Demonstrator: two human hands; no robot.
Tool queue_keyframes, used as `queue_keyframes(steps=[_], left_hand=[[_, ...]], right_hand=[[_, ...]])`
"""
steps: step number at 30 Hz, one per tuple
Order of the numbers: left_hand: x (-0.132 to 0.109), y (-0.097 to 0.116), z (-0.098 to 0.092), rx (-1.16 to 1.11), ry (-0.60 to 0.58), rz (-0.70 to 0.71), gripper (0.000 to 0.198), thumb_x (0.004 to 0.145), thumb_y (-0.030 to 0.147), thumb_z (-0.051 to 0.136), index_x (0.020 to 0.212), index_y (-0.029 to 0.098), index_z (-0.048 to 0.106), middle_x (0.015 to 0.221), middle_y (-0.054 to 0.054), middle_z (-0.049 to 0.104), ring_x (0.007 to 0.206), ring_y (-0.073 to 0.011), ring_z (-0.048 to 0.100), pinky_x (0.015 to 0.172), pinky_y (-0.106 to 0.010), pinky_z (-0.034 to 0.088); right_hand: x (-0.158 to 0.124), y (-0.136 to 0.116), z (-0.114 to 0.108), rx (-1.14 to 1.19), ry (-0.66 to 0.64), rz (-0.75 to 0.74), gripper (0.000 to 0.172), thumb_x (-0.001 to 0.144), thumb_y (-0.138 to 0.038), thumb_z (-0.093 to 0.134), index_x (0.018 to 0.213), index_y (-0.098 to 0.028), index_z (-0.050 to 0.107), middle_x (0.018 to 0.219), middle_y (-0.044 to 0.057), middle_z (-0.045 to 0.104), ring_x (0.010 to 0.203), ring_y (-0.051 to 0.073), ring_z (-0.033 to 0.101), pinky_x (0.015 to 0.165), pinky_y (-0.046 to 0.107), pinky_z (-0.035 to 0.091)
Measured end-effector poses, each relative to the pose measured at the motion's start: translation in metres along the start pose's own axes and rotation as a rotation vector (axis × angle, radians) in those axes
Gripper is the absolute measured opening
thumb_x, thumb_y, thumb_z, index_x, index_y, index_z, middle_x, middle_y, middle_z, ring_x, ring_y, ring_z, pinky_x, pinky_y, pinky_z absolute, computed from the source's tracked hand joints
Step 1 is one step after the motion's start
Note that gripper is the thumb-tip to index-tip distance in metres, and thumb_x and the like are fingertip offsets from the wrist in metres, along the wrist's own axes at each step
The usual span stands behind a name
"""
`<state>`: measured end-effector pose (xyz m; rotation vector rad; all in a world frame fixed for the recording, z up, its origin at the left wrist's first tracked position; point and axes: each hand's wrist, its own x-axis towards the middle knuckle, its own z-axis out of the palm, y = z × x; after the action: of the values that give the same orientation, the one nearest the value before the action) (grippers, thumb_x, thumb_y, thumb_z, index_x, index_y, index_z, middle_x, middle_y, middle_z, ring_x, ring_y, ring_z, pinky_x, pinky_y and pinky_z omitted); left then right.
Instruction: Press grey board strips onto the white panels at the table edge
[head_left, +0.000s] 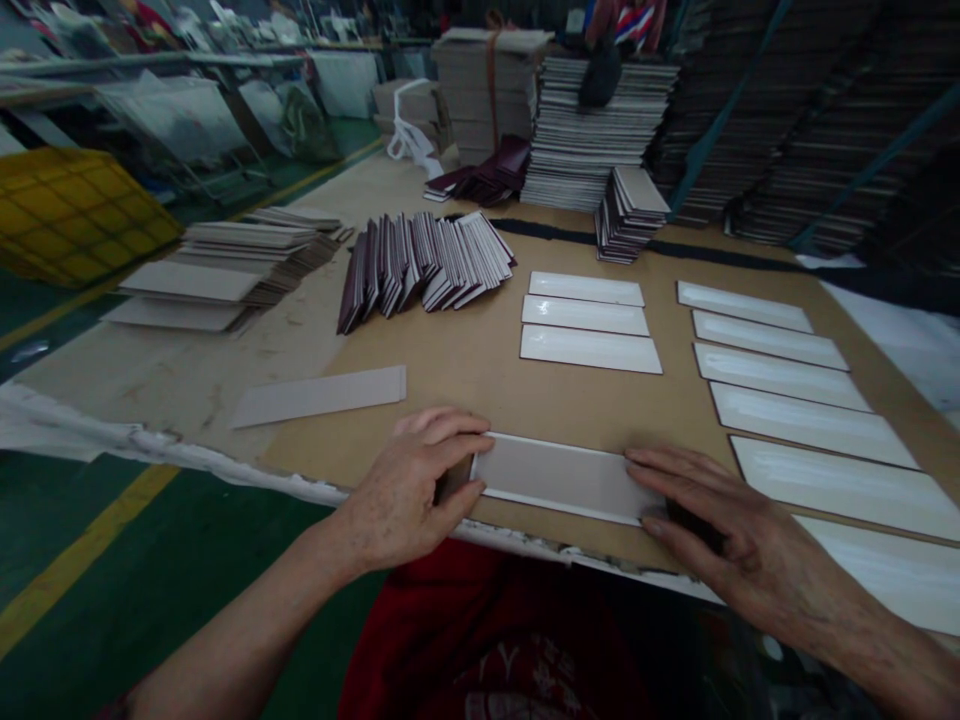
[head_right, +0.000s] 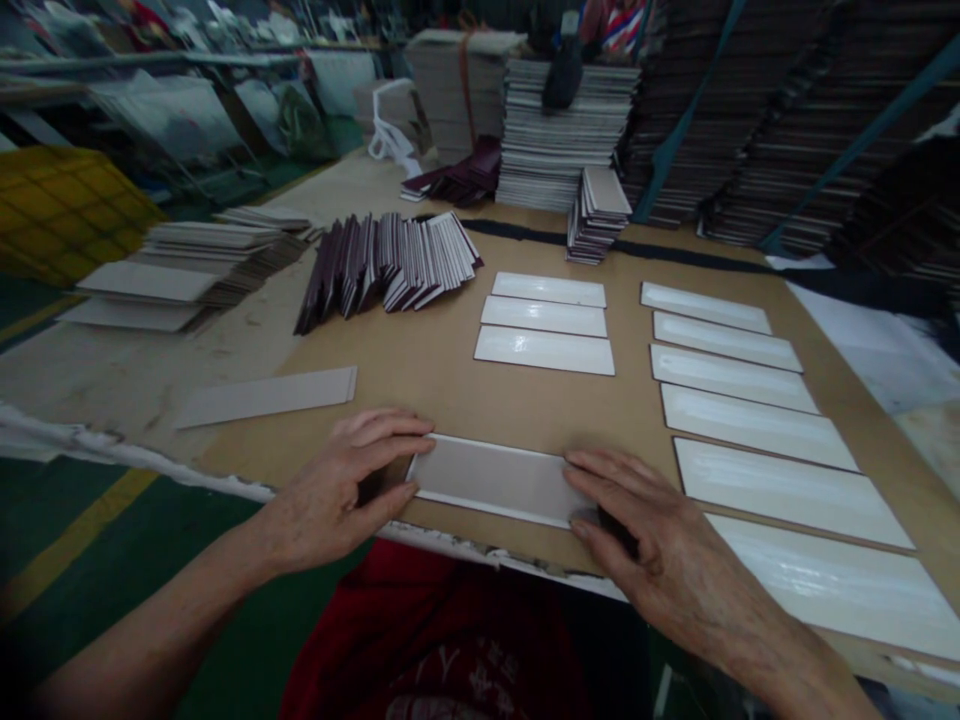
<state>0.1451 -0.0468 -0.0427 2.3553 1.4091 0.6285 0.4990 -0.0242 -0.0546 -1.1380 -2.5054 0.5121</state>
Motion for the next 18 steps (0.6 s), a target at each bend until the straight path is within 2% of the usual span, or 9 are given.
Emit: queue_keyframes(steps=[9,18], left_hand=[[0.0008,0.0018,0.0000,0.013,0.001,-0.010,0.034,0.089,0.021,0.060,0.122,0.023,0.062,0.130,-0.008,0.064,0.125,-0.0297,0.052,0.106,-0.053,0.039],[0.0005,0.0033,-0.0007,0.056,-0.035,0.016,0.033,0.091,0.020,0.058,0.123,0.021,0.060,0.132,-0.010,0.060,0.126,-0.0309,0.049,0.107,-0.054,0.039]], right_hand=[[0.0021,-0.0080,-0.0009,-0.035,0.044,-0.052,0.043,0.100,-0.029,0.053,0.143,-0.026,0.056,0.145,0.008,0.058,0.134,0.029,0.053,0.109,0.057,0.049],[0.0007,-0.0083,0.0023,-0.177,0.015,-0.141,0.042,0.102,-0.023,0.049,0.143,-0.017,0.052,0.150,0.011,0.051,0.137,0.028,0.048,0.112,0.056,0.046]])
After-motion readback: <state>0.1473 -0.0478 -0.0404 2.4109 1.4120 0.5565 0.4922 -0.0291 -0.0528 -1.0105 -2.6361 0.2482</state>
